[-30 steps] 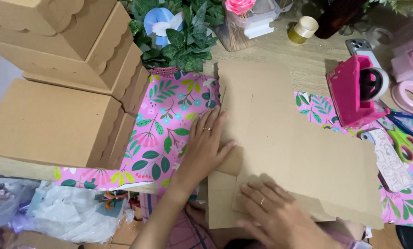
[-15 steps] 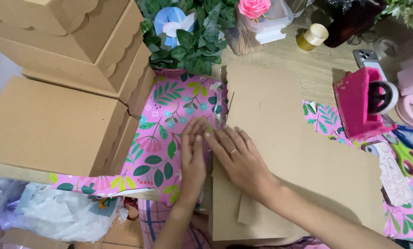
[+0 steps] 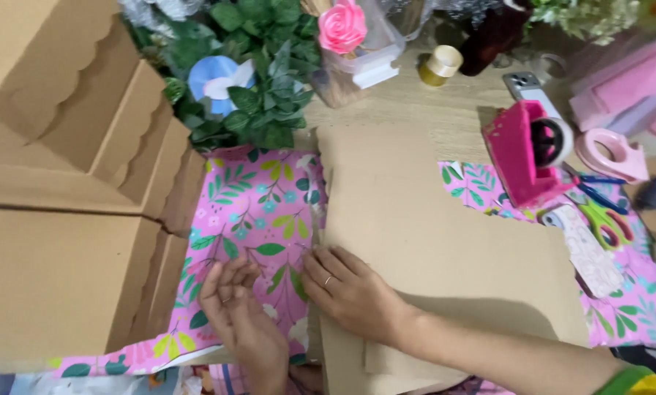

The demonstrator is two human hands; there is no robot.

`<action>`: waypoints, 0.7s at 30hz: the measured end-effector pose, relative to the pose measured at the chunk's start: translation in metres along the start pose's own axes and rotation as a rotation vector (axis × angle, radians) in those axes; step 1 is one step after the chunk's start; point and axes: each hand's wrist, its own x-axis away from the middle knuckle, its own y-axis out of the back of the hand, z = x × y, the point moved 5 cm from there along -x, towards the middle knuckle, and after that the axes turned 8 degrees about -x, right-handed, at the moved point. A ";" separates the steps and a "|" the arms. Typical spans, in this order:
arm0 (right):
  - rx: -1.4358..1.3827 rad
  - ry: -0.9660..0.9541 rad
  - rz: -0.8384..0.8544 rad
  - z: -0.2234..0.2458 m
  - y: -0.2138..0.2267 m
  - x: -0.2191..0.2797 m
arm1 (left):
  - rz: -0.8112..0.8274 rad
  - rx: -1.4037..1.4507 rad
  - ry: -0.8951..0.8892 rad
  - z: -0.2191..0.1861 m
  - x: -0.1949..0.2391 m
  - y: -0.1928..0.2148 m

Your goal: The person folds and assembles flat cardboard pieces into small boxes. They fold the side flaps, tuck tabs into slots, and secure the box shape. The finished boxes are stacked on the left side of the table.

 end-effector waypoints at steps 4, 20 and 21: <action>-0.551 -0.077 -0.320 -0.031 0.010 0.004 | 0.172 -0.139 0.023 -0.012 0.016 -0.028; -0.870 -1.280 0.572 -0.236 0.048 0.224 | 0.810 -0.664 0.015 -0.069 0.012 -0.058; -0.886 -1.331 0.589 -0.239 0.045 0.244 | 0.769 -0.599 0.092 -0.073 0.010 -0.058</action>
